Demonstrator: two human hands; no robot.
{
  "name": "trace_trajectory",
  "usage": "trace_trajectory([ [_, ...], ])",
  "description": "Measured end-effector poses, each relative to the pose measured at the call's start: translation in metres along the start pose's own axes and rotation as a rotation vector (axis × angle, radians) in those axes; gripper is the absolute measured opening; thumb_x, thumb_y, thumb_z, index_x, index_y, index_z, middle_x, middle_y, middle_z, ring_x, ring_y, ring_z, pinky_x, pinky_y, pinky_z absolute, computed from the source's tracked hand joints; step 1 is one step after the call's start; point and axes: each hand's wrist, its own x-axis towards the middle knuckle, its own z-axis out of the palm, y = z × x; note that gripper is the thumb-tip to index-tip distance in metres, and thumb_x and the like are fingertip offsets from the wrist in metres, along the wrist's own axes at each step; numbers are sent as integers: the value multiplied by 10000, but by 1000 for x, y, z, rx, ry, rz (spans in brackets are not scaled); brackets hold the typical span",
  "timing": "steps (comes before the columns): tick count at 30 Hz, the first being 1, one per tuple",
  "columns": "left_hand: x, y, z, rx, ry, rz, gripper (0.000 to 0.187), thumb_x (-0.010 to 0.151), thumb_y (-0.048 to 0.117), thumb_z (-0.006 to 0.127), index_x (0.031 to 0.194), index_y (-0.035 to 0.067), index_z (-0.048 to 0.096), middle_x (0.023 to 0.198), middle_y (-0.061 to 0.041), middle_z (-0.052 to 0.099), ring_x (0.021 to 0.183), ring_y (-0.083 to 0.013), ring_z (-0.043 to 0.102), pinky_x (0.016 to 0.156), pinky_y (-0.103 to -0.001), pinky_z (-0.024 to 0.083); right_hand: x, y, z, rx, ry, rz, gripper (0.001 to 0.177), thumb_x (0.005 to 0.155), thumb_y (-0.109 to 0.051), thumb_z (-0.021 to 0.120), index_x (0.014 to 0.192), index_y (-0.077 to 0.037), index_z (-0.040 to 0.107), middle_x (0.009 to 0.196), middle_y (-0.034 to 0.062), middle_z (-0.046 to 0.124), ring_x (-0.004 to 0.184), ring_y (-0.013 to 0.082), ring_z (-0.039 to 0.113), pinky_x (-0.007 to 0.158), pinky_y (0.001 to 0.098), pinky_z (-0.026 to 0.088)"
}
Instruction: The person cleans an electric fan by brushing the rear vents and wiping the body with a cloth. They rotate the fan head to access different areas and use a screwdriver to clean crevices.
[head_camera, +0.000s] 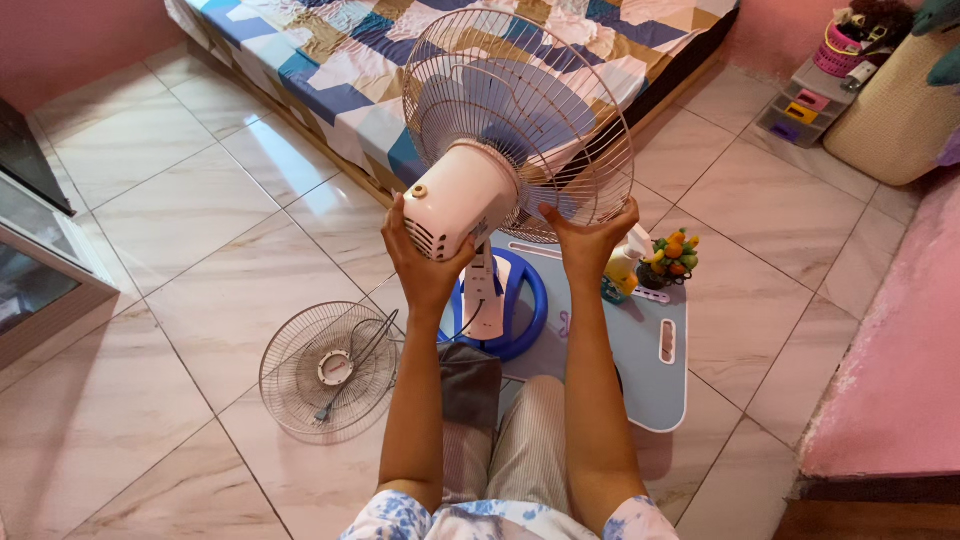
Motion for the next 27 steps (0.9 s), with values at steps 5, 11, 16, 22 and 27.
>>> trace_trajectory([
  [5, 0, -5, -3, 16, -4, 10, 1080, 697, 234, 916, 1590, 114, 322, 1536, -172, 425, 1440, -367, 432, 1208, -481, 401, -3, -1, 1, -32, 32, -10, 1310, 636, -589, 995, 1487, 19, 207, 1465, 248, 319, 1405, 400, 356, 1202, 508, 333],
  [11, -4, -6, 4, 80, 62, 53, 1088, 693, 249, 921, 1582, 90, 315, 1514, -200, 420, 1435, -393, 403, 1207, -514, 370, -6, 0, 4, -14, 42, 11, 1310, 642, -631, 973, 1475, 19, 198, 1438, 265, 323, 1384, 413, 359, 1182, 528, 359],
  [16, -1, -9, 3, 99, 55, 62, 1064, 727, 244, 891, 1594, 85, 297, 1512, -204, 387, 1431, -409, 398, 1196, -525, 384, -8, 8, 1, -60, 17, -27, 1280, 664, -647, 960, 1466, 12, 211, 1422, 265, 349, 1393, 406, 383, 1193, 528, 359],
  [22, 6, -10, 4, 100, 50, 64, 1046, 738, 255, 871, 1591, 96, 286, 1508, -190, 376, 1430, -392, 403, 1194, -522, 407, -9, 14, 6, -61, 16, -41, 1262, 674, -628, 963, 1449, 18, 205, 1406, 260, 340, 1380, 399, 371, 1189, 526, 339],
  [27, 4, -9, 11, 116, 79, 81, 1042, 737, 260, 885, 1577, 92, 292, 1515, -196, 359, 1441, -403, 371, 1201, -530, 369, -13, 11, 6, -26, 5, -49, 1211, 700, -598, 968, 1433, 10, 220, 1385, 250, 347, 1373, 385, 390, 1190, 518, 360],
])
